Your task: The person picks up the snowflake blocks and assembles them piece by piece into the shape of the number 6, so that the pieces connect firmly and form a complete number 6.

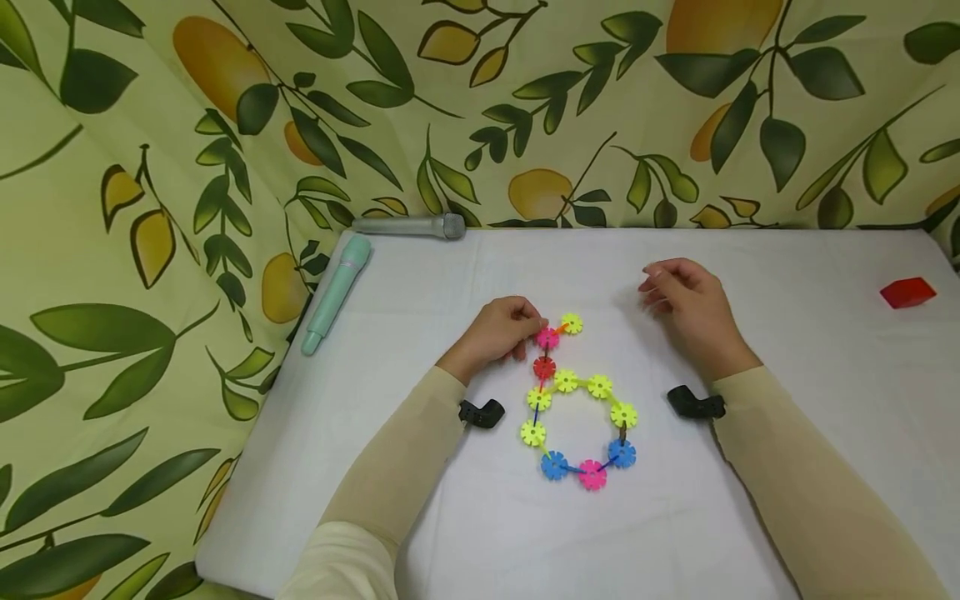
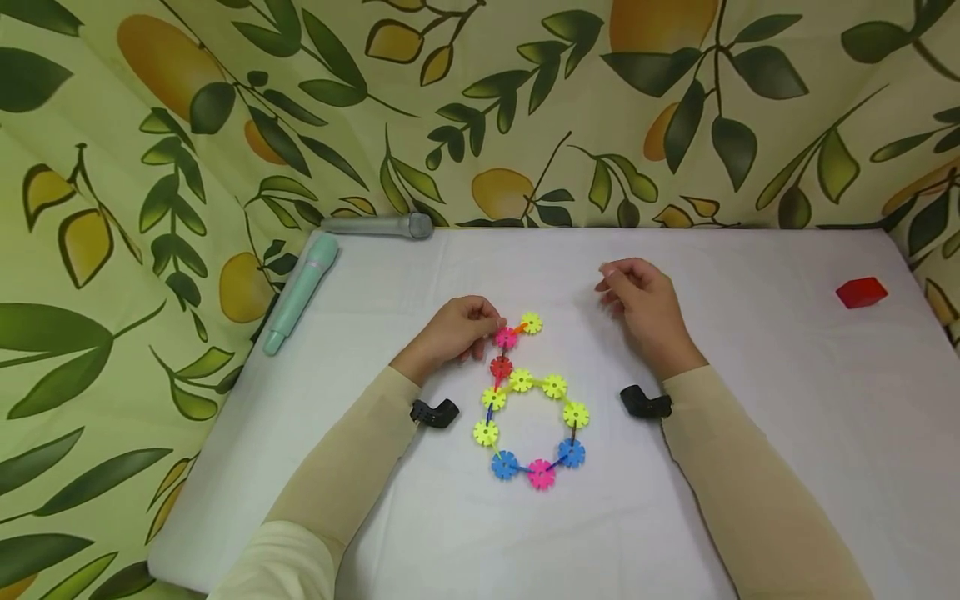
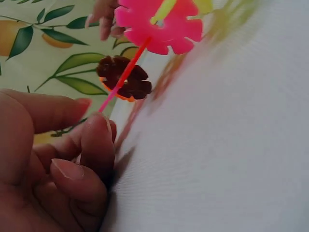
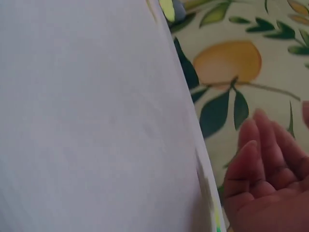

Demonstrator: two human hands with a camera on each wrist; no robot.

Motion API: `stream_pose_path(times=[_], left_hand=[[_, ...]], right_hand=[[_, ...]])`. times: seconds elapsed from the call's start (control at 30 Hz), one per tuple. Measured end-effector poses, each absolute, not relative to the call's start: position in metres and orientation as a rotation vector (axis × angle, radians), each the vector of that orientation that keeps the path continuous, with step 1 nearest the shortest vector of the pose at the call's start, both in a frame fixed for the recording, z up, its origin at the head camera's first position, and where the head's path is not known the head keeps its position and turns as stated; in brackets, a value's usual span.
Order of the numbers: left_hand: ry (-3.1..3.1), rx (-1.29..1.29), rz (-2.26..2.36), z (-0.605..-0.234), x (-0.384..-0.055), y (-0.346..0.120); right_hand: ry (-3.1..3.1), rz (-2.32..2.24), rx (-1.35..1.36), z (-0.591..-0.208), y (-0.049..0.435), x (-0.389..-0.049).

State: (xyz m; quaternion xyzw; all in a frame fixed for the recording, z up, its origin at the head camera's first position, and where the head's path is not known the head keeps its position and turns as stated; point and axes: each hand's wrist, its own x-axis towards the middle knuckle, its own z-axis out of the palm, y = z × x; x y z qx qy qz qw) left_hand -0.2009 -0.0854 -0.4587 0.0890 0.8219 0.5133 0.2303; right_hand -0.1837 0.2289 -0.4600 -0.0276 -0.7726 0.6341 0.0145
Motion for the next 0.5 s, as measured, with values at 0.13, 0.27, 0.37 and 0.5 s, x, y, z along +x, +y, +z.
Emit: stream_pose_path(times=[0.13,0.27,0.37,0.5], left_hand=[[2.277,0.330,1.456,-0.461,-0.200,-0.082],[2.254,0.422,1.478,-0.463,-0.200,-0.083],[2.253,0.446,1.478,-0.464,-0.200,-0.084],[2.268,0.454,1.465,-0.463,-0.200,-0.084]], right_hand=[[-2.212,2.016,-0.184,-0.461,0.251,-0.187],[-2.065,2.054,-0.294,-0.464,0.274,-0.189],[-2.130,1.953,-0.395,-0.467,0.288,-0.191],[-2.518,1.604,-0.489,-0.471,0.302,-0.195]])
